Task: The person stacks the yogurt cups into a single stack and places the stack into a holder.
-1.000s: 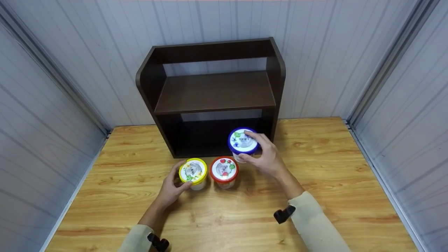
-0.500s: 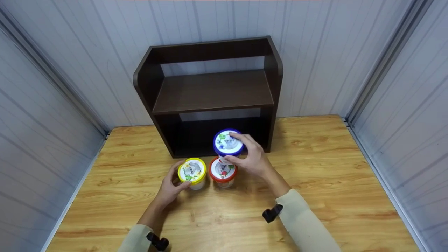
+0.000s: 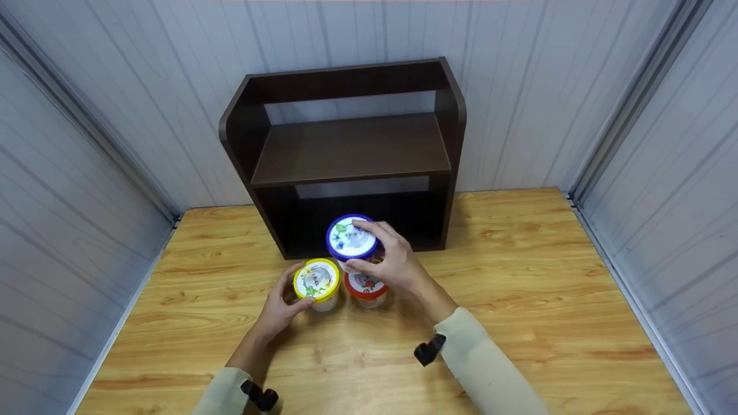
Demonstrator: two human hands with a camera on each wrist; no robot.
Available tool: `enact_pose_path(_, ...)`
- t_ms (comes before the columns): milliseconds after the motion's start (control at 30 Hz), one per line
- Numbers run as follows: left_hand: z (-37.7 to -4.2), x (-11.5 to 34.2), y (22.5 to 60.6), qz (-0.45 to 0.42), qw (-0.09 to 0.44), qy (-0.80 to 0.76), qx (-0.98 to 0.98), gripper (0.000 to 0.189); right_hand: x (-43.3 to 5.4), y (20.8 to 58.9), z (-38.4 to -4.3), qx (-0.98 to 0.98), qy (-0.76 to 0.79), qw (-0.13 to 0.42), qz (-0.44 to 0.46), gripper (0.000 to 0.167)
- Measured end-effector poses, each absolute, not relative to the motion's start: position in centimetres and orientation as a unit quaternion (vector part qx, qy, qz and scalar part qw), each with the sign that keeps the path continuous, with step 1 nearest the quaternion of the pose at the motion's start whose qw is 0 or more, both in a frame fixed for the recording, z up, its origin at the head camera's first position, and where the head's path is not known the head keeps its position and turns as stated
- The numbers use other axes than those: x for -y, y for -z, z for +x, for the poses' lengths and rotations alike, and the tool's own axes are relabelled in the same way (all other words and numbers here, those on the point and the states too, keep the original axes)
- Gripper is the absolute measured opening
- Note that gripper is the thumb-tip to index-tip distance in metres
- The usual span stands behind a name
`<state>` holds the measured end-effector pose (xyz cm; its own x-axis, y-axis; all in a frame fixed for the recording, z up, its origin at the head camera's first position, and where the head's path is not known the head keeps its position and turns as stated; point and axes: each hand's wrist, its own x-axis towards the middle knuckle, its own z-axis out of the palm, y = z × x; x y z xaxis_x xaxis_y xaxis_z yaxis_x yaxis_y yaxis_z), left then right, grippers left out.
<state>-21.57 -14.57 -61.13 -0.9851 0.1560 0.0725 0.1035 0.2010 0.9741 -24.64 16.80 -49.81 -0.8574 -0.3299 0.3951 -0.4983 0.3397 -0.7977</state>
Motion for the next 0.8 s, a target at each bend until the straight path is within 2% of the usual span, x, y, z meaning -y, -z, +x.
enact_pose_path(800,-21.6,14.4,61.0,0.088,0.022,-0.635,-0.767,0.084,-11.6,49.8,-24.4,0.787,-0.53,0.037,0.313,0.074)
